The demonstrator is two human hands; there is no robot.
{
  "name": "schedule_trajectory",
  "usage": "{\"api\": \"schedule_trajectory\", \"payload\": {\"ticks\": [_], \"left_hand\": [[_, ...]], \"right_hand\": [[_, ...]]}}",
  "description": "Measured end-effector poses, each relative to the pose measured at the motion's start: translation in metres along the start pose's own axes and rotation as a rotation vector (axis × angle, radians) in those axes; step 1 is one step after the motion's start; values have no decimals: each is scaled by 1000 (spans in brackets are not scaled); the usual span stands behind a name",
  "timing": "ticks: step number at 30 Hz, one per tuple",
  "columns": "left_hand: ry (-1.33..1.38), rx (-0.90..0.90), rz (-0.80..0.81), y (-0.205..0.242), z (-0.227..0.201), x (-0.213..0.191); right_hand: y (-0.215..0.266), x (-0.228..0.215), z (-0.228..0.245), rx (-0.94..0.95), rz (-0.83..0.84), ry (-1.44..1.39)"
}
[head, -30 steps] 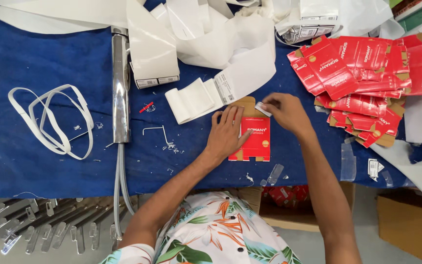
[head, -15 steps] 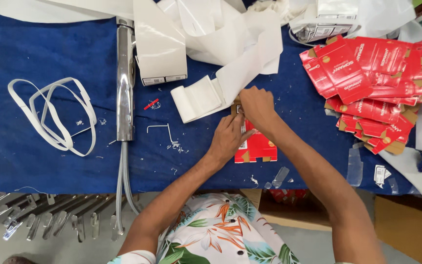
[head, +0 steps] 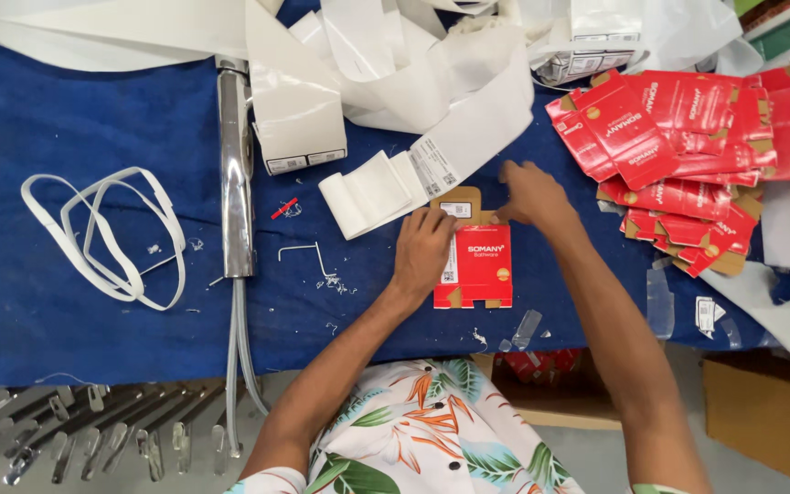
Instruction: The person repeatedly picks small red boxes, tears off printed labels from a roll, and sticks them onto the boxes. The labeled boxes are stacked on the table. The person handles the boxes and labels by hand.
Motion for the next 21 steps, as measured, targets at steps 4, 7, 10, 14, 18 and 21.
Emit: {"api": "schedule_trajectory", "payload": {"ticks": [4,7,10,14,18,21], "left_hand": [[136,-25,28,-14,-13,-6],[357,53,117,-20,-49,-12],[488,148,184,-25,-86,-17],[526,102,269,-25,-105,-13],[558,-41,449,-16,-98,-2],[524,-53,488,-5,-90,2]], "right_hand": [[88,6,-30,62,-200,-686],[162,52,-65,222,-186,-1212],[240,77,-126,124,-552,-1519],[353,133,-232,218,-1008,-1732],[384,219,-310,632,-1073,-1810],[380,229,-341,1071,-808,-864]]}}
Point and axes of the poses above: each hand's wrist, its own y-axis away from the middle knuckle, its own x-axis out of the palm, z = x × y, the point moved 5 cm from there along -y, towards the middle knuckle, and after that the axes turned 11 degrees about -y, right-handed, at the moved point
